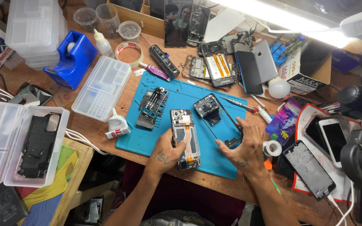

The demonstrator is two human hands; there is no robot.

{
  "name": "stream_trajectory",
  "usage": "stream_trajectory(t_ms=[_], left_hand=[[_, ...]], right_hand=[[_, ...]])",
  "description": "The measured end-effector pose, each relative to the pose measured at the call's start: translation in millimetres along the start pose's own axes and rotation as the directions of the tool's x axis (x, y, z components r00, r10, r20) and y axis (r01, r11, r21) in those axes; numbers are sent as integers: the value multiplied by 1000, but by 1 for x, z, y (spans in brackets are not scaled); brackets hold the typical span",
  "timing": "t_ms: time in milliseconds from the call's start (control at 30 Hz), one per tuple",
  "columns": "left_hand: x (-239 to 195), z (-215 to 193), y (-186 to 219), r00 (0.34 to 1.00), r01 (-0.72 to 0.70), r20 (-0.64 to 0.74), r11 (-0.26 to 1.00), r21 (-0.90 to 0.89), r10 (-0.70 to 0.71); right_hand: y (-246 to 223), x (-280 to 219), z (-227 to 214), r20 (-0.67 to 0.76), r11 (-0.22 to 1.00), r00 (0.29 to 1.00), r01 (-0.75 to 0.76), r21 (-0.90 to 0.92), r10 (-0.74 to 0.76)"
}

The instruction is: The person cleans a disassembled smartphone frame with a toothbrush, then handles a screen assembly and a metal frame, aligning and inspecting components on a cluttered workbench. The person uses a toothbrush and a metal tool to clean and adjust parts of the phone.

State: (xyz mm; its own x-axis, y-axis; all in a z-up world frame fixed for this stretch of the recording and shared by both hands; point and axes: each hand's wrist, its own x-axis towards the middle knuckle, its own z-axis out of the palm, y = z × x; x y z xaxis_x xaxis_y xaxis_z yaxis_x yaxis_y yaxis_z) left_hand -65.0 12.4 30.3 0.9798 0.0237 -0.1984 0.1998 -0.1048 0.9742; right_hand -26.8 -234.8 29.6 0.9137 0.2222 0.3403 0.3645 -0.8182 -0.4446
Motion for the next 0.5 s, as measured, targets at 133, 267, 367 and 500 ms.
stream_trajectory(t_ms=[133, 267, 367, 500], left_hand=[[4, 4, 2, 991, 119, 53, 991, 61, -122], [6, 6, 4, 994, 76, 69, 995, 62, -81], [8, 7, 5, 993, 94, 68, 992, 84, -99], [11, 7, 7, 992, 105, 60, 987, 123, -113]], right_hand=[[-2, -3, 3, 17, 999, 1000, -20, -29, 21], [-2, -5, 5, 4, 998, 1000, -16, -68, 16], [-1, -8, 6, -4, 996, 1000, -13, -94, 13], [-2, -9, 7, -15, 996, 1000, -5, -93, 4]])
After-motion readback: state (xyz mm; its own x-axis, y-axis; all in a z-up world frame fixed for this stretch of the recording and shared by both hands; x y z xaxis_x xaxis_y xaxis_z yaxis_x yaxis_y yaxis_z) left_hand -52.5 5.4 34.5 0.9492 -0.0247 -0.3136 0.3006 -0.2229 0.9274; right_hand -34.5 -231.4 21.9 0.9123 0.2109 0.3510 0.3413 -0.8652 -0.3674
